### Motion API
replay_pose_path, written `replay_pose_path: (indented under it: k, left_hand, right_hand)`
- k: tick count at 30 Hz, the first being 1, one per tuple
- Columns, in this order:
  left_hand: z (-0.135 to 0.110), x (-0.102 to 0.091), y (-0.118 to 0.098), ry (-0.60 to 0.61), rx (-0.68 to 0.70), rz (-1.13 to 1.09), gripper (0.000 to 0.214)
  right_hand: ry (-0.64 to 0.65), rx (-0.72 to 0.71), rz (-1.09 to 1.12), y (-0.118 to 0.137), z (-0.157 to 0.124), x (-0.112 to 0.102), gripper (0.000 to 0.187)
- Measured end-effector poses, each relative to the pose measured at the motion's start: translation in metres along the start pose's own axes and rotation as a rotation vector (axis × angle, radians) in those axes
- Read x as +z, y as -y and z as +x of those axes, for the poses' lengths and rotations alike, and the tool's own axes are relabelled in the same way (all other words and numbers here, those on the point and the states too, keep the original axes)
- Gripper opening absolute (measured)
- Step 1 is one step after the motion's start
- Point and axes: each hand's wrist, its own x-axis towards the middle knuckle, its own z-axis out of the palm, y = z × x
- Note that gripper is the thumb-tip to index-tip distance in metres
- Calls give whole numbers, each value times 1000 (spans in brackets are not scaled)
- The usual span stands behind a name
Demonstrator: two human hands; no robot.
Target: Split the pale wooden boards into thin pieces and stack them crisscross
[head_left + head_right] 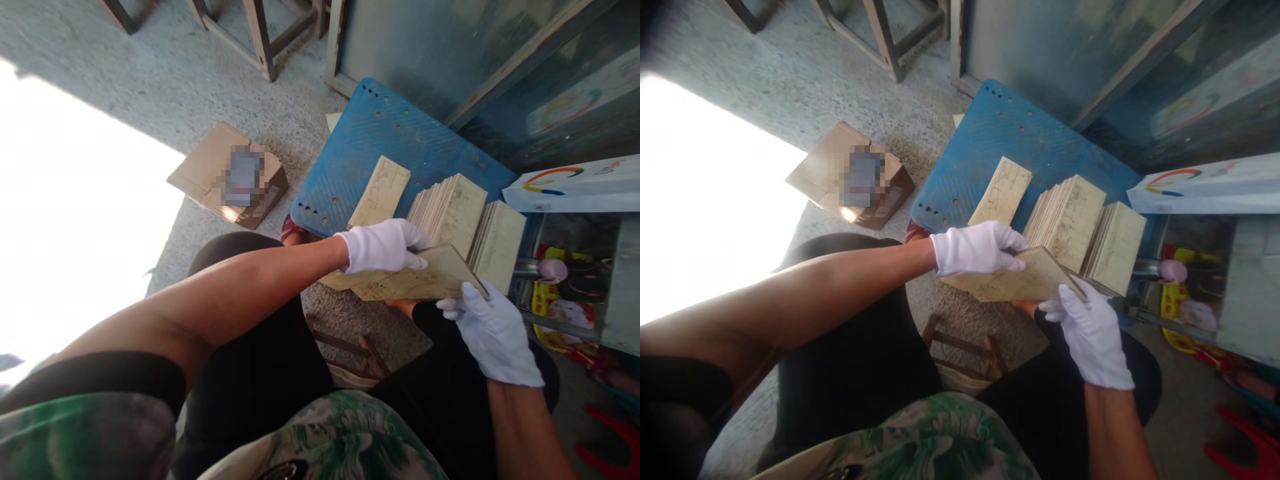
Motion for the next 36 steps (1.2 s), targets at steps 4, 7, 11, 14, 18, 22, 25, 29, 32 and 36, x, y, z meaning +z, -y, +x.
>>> replay_pose_path:
  k: [4,7,11,14,18,22,25,29,32,36]
  left_hand:
    - [-2,6,2,45,51,47,14]
    - [-3,7,1,87,45,70,15]
    - [-3,-1,-2,190,-36,102,20]
    - [-1,-10,-5,364,-138,241,13]
    - [3,-18,-8,497,-323,447,24]
    - [3,-21,-11,493,-436,639,47]
    - [4,-23,-11,576,-434,806,48]
    - [6,-25,-7,577,-395,875,44]
    - [7,-26,-3,544,-378,865,39]
    - [8,-27,1,501,-420,830,34]
  right_hand:
    - [98,13,-91,-1,-1,-11,56]
    - [154,34,-235,-1,-2,-18,55]
    - [200,30,-309,-8,-9,-13,44]
    - [224,52,-248,-25,-16,3,46]
    - [282,86,-257,-66,-18,37,47]
    - [395,-52,-401,-114,-11,68,38]
    - [419,-81,-451,-147,-2,84,36]
    - [436,-77,-463,-182,12,97,34]
    - [411,0,-421,-200,18,102,37]
    - [411,79,-333,-214,22,102,42]
